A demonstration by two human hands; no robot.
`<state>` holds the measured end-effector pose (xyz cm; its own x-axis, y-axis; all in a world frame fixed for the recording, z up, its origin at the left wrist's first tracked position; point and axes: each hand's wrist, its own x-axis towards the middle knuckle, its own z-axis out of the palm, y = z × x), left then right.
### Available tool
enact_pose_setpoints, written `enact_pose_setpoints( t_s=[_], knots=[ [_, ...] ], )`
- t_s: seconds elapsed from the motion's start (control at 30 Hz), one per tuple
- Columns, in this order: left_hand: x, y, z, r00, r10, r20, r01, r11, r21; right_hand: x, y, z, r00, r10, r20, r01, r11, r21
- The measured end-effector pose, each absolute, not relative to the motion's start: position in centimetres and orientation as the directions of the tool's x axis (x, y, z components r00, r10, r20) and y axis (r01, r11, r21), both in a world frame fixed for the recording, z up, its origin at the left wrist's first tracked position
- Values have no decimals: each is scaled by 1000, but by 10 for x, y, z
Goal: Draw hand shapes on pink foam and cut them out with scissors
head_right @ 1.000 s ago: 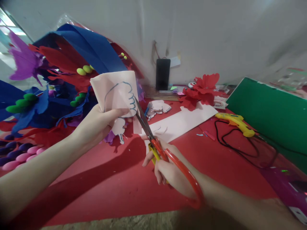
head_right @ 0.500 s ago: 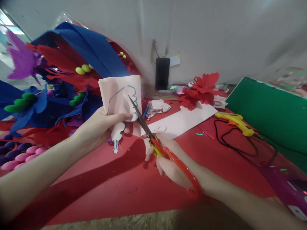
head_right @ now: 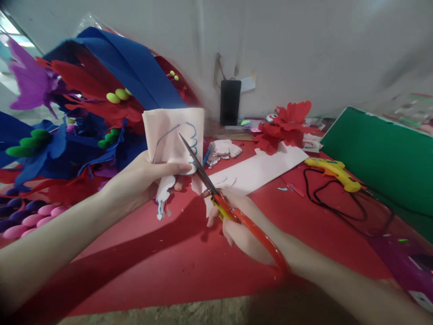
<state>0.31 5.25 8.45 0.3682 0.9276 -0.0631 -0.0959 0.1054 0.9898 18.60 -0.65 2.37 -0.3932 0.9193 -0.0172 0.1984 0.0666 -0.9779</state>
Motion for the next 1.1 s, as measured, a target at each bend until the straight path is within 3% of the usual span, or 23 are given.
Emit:
enact_pose_setpoints(
  t_s=[0.63,1.1],
  knots=[
    [4,49,86,369,927,-68,-164,137,977,184,-7,28,-402,916,16,145,80,-986],
    [4,48,90,355,932,-77,-116,125,985,182,-11,37,-354,935,-25,318,94,-943]
  ],
)
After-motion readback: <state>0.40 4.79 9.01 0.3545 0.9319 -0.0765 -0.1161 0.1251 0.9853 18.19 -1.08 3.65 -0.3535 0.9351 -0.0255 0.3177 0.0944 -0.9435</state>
